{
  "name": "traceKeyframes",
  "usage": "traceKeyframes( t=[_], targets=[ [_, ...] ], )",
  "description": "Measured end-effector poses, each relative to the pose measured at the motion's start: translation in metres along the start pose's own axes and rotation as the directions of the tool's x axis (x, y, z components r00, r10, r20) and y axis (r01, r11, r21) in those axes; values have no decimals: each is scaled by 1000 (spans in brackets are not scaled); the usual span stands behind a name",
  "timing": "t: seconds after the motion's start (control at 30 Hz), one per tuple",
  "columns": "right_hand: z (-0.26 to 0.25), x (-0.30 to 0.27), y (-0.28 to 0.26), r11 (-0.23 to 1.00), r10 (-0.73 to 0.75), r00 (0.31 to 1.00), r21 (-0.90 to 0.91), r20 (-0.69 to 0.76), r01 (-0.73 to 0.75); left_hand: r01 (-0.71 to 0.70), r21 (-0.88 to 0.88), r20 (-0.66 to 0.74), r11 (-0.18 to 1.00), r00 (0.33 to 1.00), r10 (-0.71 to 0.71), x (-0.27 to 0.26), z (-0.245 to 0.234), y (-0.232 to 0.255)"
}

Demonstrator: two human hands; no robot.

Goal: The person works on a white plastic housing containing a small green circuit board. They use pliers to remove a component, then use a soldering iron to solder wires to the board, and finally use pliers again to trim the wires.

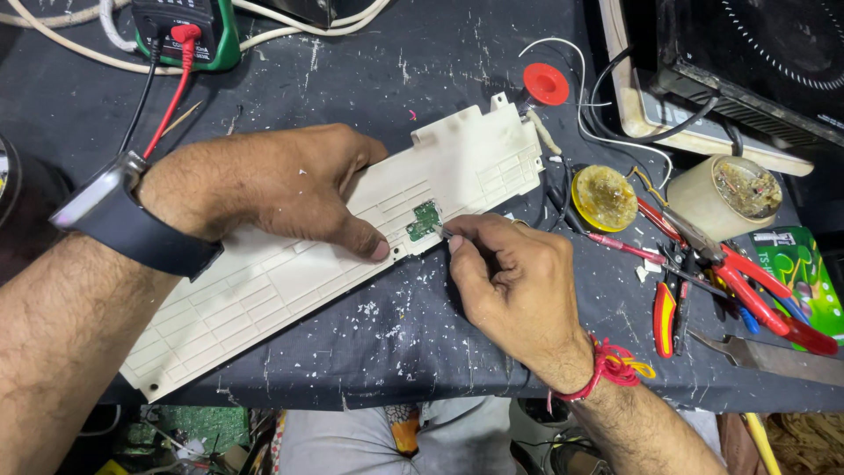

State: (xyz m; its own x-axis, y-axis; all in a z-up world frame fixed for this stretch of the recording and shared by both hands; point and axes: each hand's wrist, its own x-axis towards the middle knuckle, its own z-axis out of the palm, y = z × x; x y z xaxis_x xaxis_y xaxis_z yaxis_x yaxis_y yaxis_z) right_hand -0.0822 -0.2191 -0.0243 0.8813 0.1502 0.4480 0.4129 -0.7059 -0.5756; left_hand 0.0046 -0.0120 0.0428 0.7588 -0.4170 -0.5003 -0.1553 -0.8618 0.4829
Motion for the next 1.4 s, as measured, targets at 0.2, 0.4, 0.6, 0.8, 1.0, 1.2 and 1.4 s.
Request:
traceKeyframes(
  t=[0.2,0.4,0.6,0.8,1.0,1.2,1.4],
  targets=[
    [0,0,-2,998,63,998,-14,25,-62,-14,166,-39,986,999,21,-7,2,9],
    [-1,2,-4,999,32,999,-28,33,-31,4,185,-38,983,999,3,-11,1,15],
    [0,0,-5,995,86,995,-45,50,-84,-3,185,-36,983,999,10,-8,3,11],
    [1,0,-6,995,81,996,-61,47,-78,-14,190,-40,982,999,22,-7,3,9],
    [3,0,-9,988,-35,999,-147,41,40,-33,219,-60,975,997,47,-6,5,7],
    [2,3,-13,963,-38,990,-261,139,73,-62,294,-70,954,994,86,-4,6,8],
    [3,8,-15,938,-118,978,-305,170,166,-17,261,-28,965,999,25,-4,7,7]
  ],
)
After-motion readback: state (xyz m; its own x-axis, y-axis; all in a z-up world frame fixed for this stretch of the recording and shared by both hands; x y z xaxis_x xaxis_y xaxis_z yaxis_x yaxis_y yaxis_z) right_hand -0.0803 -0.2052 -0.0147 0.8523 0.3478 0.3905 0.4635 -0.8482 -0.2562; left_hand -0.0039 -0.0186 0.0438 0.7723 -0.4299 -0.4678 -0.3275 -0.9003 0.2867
